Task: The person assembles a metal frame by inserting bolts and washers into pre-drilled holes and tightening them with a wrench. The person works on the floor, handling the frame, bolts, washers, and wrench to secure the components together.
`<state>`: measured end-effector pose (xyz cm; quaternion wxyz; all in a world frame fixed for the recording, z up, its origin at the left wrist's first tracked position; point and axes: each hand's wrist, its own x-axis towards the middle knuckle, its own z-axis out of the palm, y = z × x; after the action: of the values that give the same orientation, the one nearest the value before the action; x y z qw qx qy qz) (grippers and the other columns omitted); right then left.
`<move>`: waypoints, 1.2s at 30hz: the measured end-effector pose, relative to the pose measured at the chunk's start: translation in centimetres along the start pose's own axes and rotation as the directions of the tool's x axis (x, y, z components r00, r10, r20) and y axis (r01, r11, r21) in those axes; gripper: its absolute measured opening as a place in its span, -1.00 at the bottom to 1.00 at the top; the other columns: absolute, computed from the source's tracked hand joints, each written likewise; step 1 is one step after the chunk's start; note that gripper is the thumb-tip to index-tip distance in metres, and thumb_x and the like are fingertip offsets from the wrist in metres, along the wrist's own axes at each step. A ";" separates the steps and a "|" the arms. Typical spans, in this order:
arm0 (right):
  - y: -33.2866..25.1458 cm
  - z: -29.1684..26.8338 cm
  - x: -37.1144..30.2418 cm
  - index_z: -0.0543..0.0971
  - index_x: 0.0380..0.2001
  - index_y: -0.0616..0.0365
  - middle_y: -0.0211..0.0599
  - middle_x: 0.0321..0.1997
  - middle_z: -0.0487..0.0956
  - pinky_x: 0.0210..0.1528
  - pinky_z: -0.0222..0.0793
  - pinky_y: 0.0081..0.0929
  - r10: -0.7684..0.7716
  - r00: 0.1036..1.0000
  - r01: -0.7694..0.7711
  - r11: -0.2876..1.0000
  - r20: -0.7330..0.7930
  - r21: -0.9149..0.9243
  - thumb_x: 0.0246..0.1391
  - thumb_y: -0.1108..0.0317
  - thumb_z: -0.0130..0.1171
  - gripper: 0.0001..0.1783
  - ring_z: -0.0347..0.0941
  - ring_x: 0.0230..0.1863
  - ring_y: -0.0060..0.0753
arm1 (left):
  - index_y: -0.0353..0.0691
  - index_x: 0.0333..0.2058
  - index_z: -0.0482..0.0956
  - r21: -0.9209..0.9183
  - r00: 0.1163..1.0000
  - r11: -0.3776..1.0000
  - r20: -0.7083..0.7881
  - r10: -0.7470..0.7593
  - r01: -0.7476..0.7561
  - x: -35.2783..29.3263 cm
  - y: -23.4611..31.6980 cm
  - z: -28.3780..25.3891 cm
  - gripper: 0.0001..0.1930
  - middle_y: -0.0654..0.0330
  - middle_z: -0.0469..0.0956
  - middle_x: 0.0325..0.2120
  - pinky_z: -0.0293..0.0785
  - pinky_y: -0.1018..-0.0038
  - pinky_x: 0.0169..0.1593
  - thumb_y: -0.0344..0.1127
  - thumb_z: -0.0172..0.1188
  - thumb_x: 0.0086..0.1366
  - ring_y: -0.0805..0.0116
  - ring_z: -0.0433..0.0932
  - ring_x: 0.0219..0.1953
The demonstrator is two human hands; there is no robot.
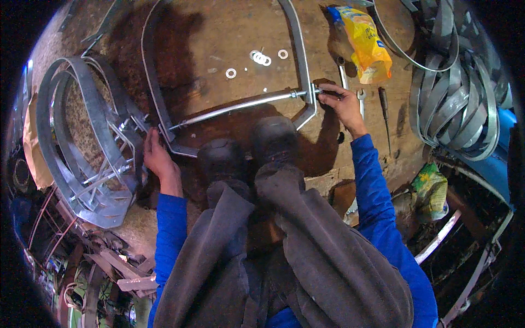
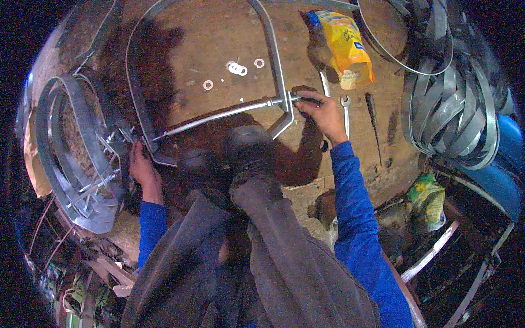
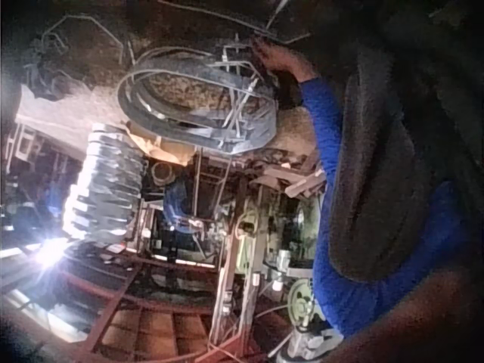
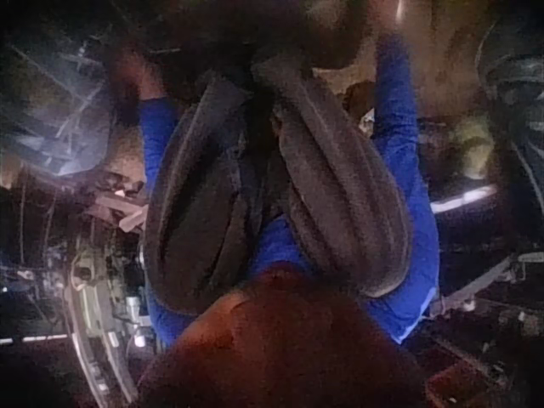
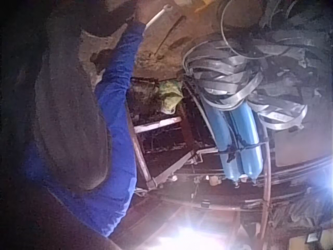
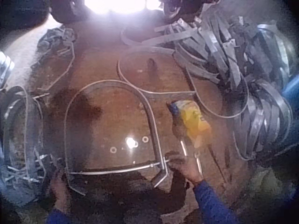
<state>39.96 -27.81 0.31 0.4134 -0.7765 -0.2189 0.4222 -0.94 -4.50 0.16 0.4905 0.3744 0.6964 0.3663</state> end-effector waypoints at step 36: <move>-1.1 0.4 -0.4 0.57 -0.04 0.23 -0.37 -0.24 0.63 -0.19 0.46 -0.66 0.172 0.985 -0.175 0.964 0.033 0.199 0.13 0.35 0.22 -0.67 0.54 -0.23 -0.59 | -0.44 0.04 0.47 -0.058 0.988 0.997 0.144 -0.050 0.059 0.6 -0.1 -1.0 -0.64 0.04 0.53 -0.03 0.39 0.50 0.07 -0.38 0.11 0.30 0.36 0.51 -0.04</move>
<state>39.45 -27.32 1.31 0.4494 -0.7437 -0.1097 0.4826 -2.06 -4.16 0.06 0.5600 0.3651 0.6579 0.3466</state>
